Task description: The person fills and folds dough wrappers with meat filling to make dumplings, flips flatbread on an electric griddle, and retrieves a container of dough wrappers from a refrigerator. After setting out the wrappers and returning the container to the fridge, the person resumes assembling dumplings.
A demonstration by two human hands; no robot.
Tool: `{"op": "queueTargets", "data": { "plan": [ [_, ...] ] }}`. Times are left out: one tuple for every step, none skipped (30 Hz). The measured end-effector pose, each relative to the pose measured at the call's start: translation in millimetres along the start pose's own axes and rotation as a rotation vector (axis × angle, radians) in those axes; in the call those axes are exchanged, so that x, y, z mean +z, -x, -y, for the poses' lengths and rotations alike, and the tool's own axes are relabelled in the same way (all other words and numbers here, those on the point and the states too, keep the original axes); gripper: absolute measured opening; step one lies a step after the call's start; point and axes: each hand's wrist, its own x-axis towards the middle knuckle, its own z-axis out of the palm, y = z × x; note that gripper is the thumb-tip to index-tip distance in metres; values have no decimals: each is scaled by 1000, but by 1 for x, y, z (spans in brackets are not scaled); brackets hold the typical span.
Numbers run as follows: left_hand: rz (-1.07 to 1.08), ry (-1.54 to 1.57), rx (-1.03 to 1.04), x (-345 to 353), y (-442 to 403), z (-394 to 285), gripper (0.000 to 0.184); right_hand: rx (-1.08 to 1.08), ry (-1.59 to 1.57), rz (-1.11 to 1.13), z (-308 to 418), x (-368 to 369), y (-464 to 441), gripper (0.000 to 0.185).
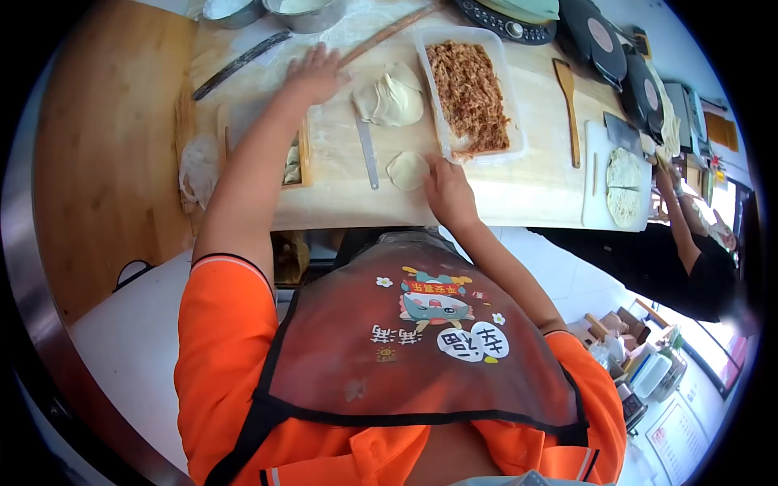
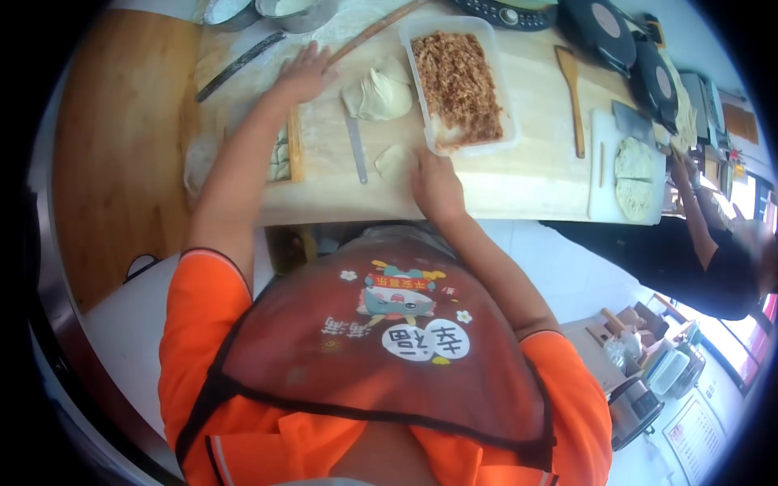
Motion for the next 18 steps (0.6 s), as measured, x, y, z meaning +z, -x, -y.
{"op": "queueTargets", "data": {
  "plan": [
    [20,-17,43,1,7,-10,78,-7,86,-53,-8,5,0,27],
    [35,-33,80,0,11,-19,78,-22,65,-78,-15,4,1,27],
    [50,-47,50,-2,13,-24,75,-39,45,-105,-18,-1,0,27],
    [62,-22,70,-1,11,-21,74,-56,29,-130,-21,-4,1,26],
    [74,5,89,0,7,-12,74,-121,32,-190,-26,-4,-1,24],
    [83,32,107,1,2,-3,73,-86,-2,-217,-29,-7,-2,23],
    [59,15,93,4,-3,8,73,-51,-37,-246,-31,-11,-3,23],
    [35,-3,78,8,-6,20,73,-16,-73,-274,-34,-15,-4,23],
    [8,-22,63,6,-6,26,73,55,45,-201,-33,-21,-3,20],
    [-7,-41,-3,1,-11,32,73,6,74,-152,-27,-22,-2,18],
    [-15,-58,-66,-1,-12,35,73,-36,103,-97,-17,-20,3,16],
    [-22,-77,-125,-4,-13,36,73,-72,132,-44,-6,-16,5,15],
    [-38,-79,-171,-7,-15,33,75,-139,81,-47,2,-4,3,16],
    [-57,-82,-214,-8,-21,30,77,-135,106,74,22,0,-3,19],
    [-69,-86,-255,-3,-25,27,78,-155,141,158,38,8,-13,24],
    [-80,-88,-291,3,-29,22,80,-131,230,249,54,14,-23,29],
    [-104,-57,-333,7,-32,16,80,-95,246,263,61,27,-34,30],
    [-116,-79,-353,17,-38,13,80,-86,252,249,62,42,-45,28]
  ]
}}
